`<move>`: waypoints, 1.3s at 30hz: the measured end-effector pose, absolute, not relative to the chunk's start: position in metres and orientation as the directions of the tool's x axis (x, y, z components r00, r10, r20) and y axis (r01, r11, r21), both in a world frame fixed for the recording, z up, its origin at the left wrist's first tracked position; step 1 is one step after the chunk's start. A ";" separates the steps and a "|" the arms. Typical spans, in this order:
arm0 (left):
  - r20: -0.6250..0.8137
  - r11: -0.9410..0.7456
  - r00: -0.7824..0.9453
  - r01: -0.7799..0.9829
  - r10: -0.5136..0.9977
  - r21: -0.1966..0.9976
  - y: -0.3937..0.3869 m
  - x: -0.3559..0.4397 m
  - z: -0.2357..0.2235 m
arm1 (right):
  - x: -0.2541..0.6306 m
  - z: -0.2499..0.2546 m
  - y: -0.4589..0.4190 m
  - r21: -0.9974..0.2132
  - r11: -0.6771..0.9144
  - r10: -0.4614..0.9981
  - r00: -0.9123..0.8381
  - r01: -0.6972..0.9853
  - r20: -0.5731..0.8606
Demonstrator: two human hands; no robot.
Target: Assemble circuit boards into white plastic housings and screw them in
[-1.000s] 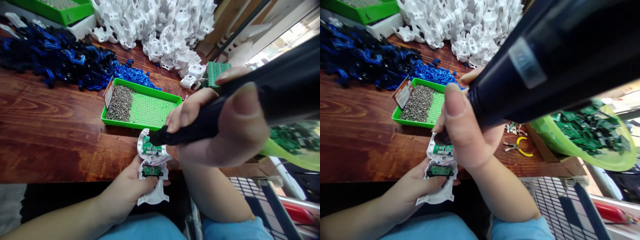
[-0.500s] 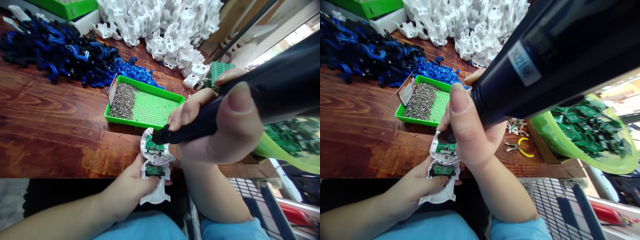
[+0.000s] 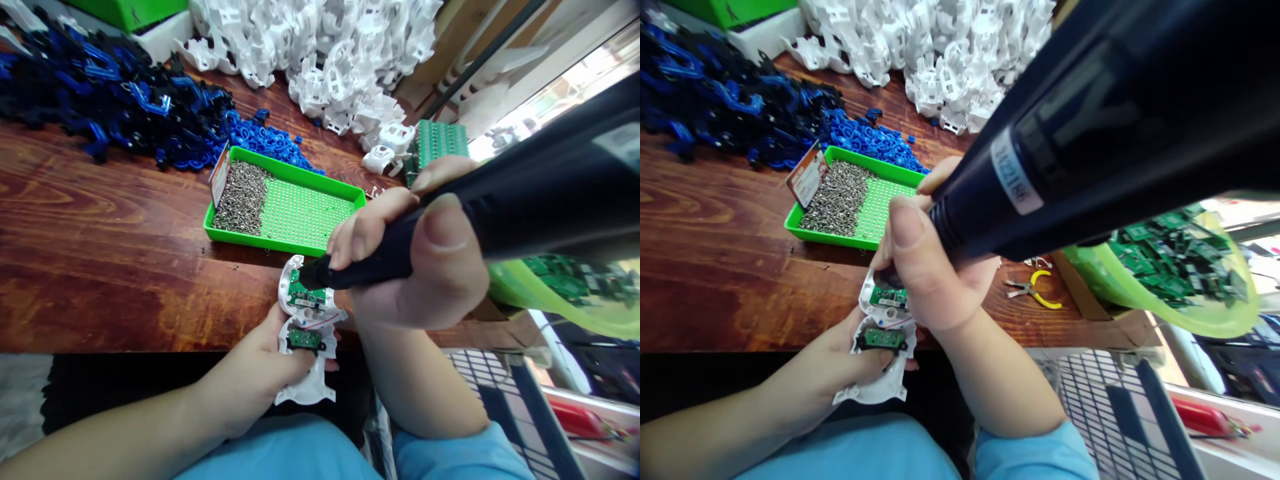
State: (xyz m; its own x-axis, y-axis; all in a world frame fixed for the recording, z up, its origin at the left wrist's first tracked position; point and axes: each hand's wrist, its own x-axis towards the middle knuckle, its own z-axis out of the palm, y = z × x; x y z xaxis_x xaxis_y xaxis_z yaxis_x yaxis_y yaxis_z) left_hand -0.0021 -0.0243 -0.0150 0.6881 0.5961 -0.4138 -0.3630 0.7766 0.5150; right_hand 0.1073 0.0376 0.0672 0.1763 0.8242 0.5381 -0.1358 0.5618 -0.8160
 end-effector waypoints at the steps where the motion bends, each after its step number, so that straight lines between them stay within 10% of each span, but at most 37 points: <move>1: -0.409 0.773 0.689 -0.361 0.598 0.522 -0.024 -0.002 -0.015 | 0.107 0.067 0.037 -0.805 0.574 0.816 0.184 -0.147 0.548; 13: -0.474 0.825 0.680 -0.405 0.560 0.394 -0.022 -0.007 -0.012 | 0.168 0.057 0.081 -0.622 0.773 0.518 0.441 0.126 0.733; 39: -0.528 0.819 0.626 -0.440 0.574 0.368 -0.024 -0.004 -0.008 | 0.192 0.029 0.094 -0.712 0.678 0.587 0.447 0.185 0.675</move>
